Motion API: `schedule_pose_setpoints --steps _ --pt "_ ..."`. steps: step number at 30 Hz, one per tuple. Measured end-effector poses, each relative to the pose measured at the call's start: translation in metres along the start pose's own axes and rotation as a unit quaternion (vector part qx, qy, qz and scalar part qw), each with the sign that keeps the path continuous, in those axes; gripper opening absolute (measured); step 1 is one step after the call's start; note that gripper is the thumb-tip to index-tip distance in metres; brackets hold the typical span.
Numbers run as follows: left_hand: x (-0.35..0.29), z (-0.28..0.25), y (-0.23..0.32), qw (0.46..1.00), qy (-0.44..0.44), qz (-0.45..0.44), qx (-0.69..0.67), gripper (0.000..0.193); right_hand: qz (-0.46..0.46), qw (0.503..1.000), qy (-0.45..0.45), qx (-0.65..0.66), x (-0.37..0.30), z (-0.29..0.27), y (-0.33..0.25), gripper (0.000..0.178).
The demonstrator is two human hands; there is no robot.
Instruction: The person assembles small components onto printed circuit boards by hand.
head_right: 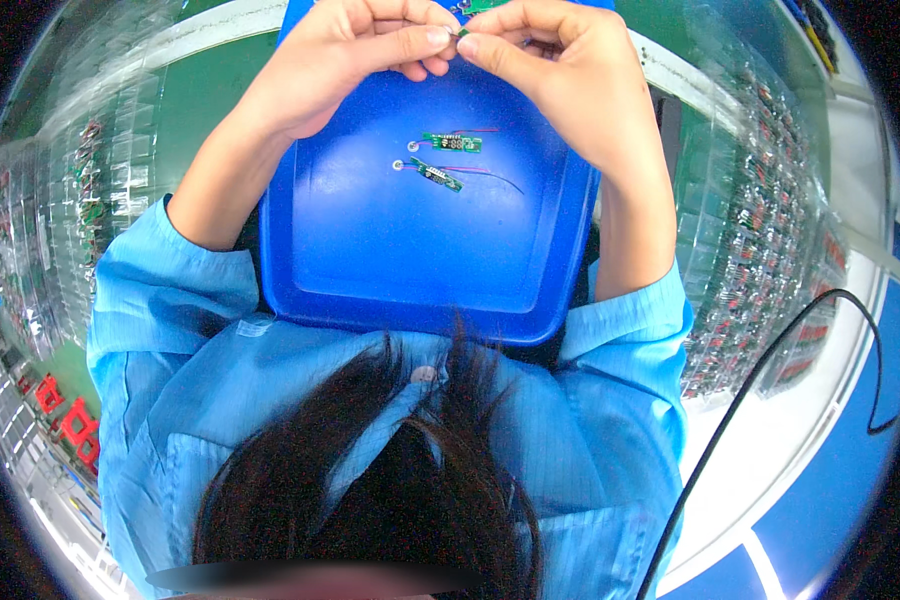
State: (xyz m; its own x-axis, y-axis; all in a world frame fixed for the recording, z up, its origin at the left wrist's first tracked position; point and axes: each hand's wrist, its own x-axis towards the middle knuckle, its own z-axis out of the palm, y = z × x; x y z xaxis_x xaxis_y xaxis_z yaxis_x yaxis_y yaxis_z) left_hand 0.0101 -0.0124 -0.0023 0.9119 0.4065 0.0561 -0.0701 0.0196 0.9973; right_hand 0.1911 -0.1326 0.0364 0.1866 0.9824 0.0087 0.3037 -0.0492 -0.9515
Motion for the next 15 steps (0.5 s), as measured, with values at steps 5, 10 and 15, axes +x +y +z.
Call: schedule_pose_setpoints --steps 5,10,15 --pt "-0.019 0.023 0.008 0.919 0.15 0.096 0.352 0.027 -0.078 0.963 -0.009 -0.256 -0.011 0.014 -0.023 0.011" --pt "-0.035 0.012 0.016 0.872 0.027 0.124 0.472 0.02 -0.131 0.917 -0.1 -0.362 -0.016 0.02 -0.023 0.009" --pt "0.005 -0.029 0.02 0.807 0.176 0.142 0.545 0.01 -0.14 0.93 -0.162 -0.298 -0.007 0.006 -0.01 0.012"
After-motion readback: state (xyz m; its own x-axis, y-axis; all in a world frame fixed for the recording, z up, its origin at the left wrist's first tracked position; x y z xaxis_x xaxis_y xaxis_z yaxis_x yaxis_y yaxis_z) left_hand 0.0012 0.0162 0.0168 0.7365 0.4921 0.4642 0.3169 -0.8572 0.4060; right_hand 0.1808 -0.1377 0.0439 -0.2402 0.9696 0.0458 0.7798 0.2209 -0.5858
